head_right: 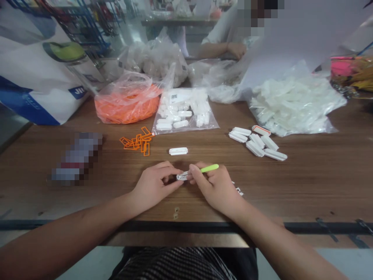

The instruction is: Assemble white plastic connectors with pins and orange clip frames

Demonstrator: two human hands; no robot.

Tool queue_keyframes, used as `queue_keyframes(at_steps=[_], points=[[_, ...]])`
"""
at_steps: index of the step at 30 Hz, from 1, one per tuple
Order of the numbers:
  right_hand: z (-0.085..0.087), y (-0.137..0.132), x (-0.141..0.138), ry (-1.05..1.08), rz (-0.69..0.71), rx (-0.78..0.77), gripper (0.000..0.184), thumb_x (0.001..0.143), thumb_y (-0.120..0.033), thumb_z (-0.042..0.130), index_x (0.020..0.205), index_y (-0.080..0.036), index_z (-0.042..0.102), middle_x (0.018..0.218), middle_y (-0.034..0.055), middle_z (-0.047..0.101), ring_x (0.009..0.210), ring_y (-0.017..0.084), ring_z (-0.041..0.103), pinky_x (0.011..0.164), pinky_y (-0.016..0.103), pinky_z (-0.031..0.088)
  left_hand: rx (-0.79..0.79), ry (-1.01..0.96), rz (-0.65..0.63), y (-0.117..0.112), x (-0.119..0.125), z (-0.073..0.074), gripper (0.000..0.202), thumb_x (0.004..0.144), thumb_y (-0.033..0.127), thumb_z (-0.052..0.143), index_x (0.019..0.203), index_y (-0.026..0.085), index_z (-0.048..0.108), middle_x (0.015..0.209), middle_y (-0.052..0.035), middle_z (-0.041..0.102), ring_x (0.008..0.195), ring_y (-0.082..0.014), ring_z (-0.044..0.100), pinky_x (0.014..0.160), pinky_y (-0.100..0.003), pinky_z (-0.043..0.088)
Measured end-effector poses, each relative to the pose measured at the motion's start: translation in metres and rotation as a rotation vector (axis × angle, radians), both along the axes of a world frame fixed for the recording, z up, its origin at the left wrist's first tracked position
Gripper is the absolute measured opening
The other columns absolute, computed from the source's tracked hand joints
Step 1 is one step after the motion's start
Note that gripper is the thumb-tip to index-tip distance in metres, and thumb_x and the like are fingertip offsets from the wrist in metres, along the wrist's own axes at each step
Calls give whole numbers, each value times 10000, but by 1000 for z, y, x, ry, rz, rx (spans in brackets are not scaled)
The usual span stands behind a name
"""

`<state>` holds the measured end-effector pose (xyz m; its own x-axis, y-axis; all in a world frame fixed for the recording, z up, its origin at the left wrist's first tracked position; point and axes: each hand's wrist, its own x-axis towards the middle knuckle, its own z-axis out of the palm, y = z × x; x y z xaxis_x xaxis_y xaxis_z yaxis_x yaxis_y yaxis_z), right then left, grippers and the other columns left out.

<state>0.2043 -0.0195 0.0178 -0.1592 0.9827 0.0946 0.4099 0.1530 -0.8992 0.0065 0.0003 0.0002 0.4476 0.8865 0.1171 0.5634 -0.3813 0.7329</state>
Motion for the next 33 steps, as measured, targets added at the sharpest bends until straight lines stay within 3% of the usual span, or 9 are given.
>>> queue_keyframes(at_steps=[7,16,22,33], points=[[2,-7,0,-166,40,113,298,961,-314,497,736,-209,661,718,13,721,662,150,673,658,295,535,-19,18,-4,0,2,4,142,808,219,684,932,237,750,805,12,658,579,-92,510,568,-232,395],[11,-10,-7,-230,145,244,242,960,-269,485,805,-209,661,741,24,716,677,156,667,641,301,512,-36,15,0,1,1,5,136,809,240,678,925,228,747,800,14,653,568,-87,503,559,-229,397],[3,-4,0,54,-89,79,311,938,-336,523,720,-187,686,673,31,706,524,117,632,473,236,502,-9,-4,-3,1,0,2,154,794,226,688,938,246,739,808,20,655,558,-84,494,550,-224,397],[-9,-3,-2,175,-43,-44,339,931,-393,547,753,-148,701,719,63,722,553,118,644,479,217,522,16,-22,22,2,2,-1,102,766,219,719,868,213,723,757,25,659,545,-84,489,540,-217,389]])
